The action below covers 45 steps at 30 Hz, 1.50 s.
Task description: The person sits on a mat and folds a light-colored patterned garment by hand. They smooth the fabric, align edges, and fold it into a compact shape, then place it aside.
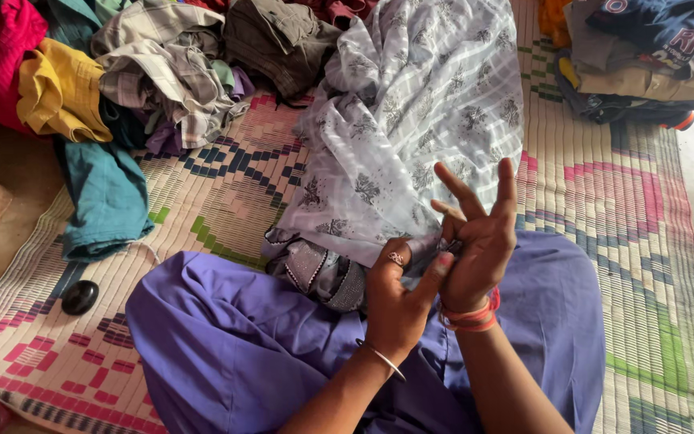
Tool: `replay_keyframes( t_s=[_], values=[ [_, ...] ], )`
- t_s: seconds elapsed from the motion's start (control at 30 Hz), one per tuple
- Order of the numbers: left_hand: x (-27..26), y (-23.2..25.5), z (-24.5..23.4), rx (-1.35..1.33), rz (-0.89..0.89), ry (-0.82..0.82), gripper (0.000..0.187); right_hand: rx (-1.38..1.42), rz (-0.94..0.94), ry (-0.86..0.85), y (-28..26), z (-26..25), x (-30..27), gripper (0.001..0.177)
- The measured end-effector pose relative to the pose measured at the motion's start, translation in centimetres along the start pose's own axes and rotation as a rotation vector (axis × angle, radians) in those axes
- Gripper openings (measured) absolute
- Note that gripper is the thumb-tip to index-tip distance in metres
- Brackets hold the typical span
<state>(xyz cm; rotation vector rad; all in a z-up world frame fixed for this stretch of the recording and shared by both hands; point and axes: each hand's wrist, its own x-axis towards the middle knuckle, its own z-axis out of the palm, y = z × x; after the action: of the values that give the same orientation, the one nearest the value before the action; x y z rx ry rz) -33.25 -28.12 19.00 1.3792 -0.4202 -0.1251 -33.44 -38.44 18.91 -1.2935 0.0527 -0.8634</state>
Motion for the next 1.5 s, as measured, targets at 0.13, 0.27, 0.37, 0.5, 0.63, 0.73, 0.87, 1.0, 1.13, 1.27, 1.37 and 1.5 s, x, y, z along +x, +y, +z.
replay_keyframes(
  t_s=[0.13,0.27,0.37,0.5,0.63,0.73,0.87,1.0,1.13,1.27,1.37,1.5],
  values=[
    [0.0,-0.1,0.1,0.021,-0.01,0.065,0.019,-0.203,-0.163,-0.025,0.2,0.5,-0.5,0.088],
    [0.4,-0.6,-0.8,0.186,-0.005,0.1,0.017,-0.086,-0.065,-0.073,0.5,0.2,-1.1,0.084],
    [0.8,-0.9,-2.0,0.22,-0.135,0.098,0.03,0.052,0.135,-0.13,0.4,-1.2,-1.4,0.063],
    [1.3,-1.2,-3.3,0.098,-0.035,0.106,0.021,-0.157,0.168,-0.233,1.0,-3.1,-1.7,0.047],
    [1.2,-1.5,-3.6,0.058,-0.043,0.042,0.02,-0.163,0.33,-0.289,1.8,-4.1,-1.6,0.05],
    [1.1,-1.5,-3.6,0.121,-0.056,0.037,0.024,-0.268,0.572,-0.309,1.4,-4.8,-1.2,0.037],
    [1.0,-1.5,-3.8,0.13,-0.083,0.036,0.024,-0.269,0.622,-0.293,0.3,-5.0,-1.2,0.018],
    [1.3,-0.9,-4.2,0.129,0.049,0.049,0.013,-0.149,0.558,-0.292,-0.4,-4.8,-1.7,0.015],
    [1.0,0.4,-4.6,0.158,0.061,-0.021,0.012,-0.081,0.49,-0.303,-0.7,-4.8,-1.9,0.016],
    [0.6,1.5,-4.9,0.187,0.135,-0.113,0.014,-0.227,0.474,-0.255,-0.4,-4.7,-1.7,0.016],
    [0.6,1.6,-4.8,0.271,0.14,-0.132,0.016,-0.424,0.38,-0.297,-0.2,-4.5,-1.6,0.016],
    [0.8,1.1,-4.9,0.259,0.089,-0.154,0.014,-0.508,0.355,-0.361,-0.8,-4.3,-1.4,0.021]
  ],
)
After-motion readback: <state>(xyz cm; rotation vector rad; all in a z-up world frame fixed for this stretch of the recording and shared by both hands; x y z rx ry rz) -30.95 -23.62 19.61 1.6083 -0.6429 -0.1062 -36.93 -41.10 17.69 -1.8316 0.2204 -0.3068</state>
